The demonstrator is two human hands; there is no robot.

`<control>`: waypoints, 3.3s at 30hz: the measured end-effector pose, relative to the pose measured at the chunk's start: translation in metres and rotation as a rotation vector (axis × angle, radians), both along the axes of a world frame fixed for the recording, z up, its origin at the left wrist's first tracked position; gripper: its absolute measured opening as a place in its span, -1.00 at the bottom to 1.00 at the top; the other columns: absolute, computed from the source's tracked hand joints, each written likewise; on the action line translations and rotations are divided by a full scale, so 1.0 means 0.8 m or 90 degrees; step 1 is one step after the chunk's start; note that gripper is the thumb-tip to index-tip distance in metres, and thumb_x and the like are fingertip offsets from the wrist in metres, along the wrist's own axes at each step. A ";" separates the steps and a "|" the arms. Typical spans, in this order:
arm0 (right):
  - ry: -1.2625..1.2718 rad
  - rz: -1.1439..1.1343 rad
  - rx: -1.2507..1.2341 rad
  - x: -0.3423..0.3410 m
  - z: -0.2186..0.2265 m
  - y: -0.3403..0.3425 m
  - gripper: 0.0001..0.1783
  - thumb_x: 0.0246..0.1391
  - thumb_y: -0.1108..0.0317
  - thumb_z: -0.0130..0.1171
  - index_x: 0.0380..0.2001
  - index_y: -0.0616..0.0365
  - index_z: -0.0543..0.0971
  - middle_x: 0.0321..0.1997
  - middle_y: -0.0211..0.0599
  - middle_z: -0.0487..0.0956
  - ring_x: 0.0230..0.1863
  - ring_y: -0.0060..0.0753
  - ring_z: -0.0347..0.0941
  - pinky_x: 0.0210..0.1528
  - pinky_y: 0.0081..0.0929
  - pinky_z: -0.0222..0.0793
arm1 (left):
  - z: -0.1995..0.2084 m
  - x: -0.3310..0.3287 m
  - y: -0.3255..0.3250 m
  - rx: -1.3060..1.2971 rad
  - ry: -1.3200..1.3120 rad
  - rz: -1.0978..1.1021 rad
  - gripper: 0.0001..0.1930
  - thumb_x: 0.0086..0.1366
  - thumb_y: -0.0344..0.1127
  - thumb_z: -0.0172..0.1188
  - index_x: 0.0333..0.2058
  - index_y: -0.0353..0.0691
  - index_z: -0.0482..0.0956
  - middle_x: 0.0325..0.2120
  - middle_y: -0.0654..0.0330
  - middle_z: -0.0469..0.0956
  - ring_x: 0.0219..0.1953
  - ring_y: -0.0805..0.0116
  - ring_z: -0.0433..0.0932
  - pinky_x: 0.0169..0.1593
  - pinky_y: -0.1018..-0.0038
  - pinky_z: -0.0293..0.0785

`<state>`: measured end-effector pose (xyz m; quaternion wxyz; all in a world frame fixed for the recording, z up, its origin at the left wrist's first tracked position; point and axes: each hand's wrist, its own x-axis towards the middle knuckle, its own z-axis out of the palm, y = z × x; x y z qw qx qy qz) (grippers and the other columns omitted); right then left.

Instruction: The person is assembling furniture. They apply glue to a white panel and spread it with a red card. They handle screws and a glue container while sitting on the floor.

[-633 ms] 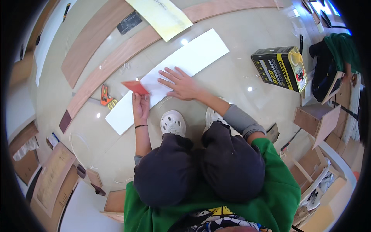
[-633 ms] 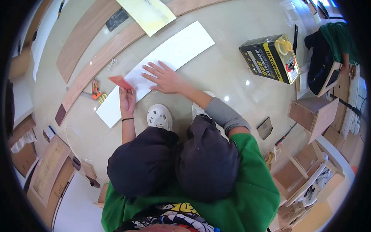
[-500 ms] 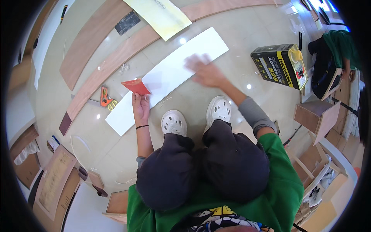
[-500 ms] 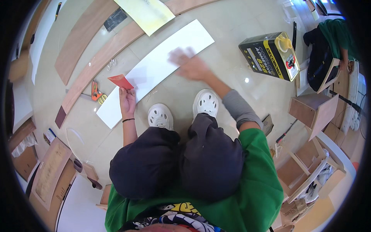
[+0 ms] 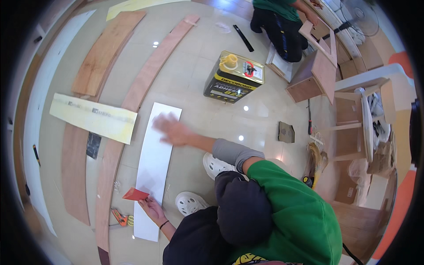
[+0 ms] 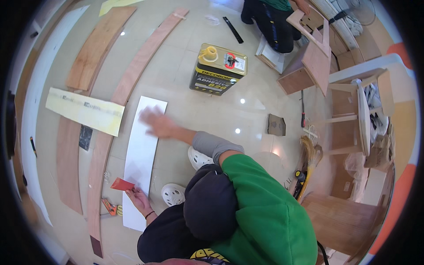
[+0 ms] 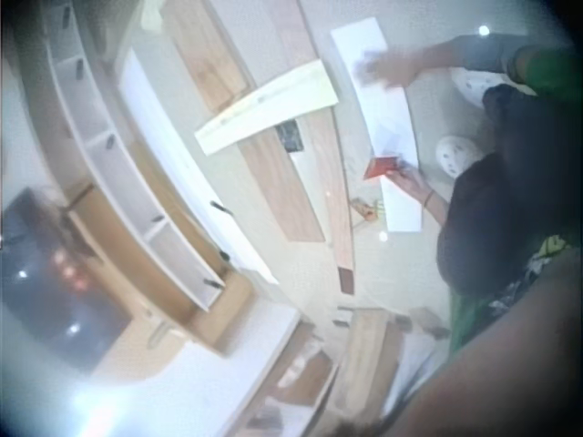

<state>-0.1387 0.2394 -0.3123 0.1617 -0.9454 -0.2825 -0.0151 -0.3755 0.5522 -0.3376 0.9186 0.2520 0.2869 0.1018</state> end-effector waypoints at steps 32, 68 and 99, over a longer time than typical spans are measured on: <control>0.117 -0.564 0.578 -0.022 0.156 -0.351 0.31 -0.42 0.25 0.69 0.32 0.17 -0.01 0.21 -0.12 0.44 0.28 -0.18 0.35 0.34 -0.24 0.27 | 0.005 0.079 -0.033 -0.180 -0.159 -0.325 -0.75 0.23 -0.34 0.35 -0.21 -0.12 0.45 -0.39 0.31 0.36 -0.28 0.40 0.43 0.00 0.33 0.44; 0.116 -0.089 0.169 0.029 0.286 -0.210 0.45 -0.35 0.22 0.64 0.48 0.16 -0.17 0.35 0.06 0.32 0.35 -0.08 0.29 0.37 -0.24 0.20 | 0.056 0.066 -0.049 -0.041 -0.022 -0.155 -0.79 0.46 -0.26 0.08 0.00 -0.09 0.37 0.01 0.20 0.53 0.08 0.33 0.51 0.19 0.30 0.42; 0.025 -0.363 0.413 0.056 0.023 -0.084 -0.73 0.18 0.34 0.19 -0.10 0.25 0.54 -0.18 -0.14 0.61 -0.14 -0.19 0.56 -0.07 -0.31 0.46 | 0.065 0.020 0.008 0.172 0.191 -0.159 -0.72 0.47 -0.25 0.06 0.08 -0.16 0.41 -0.13 0.25 0.61 -0.12 0.47 0.61 -0.06 0.47 0.55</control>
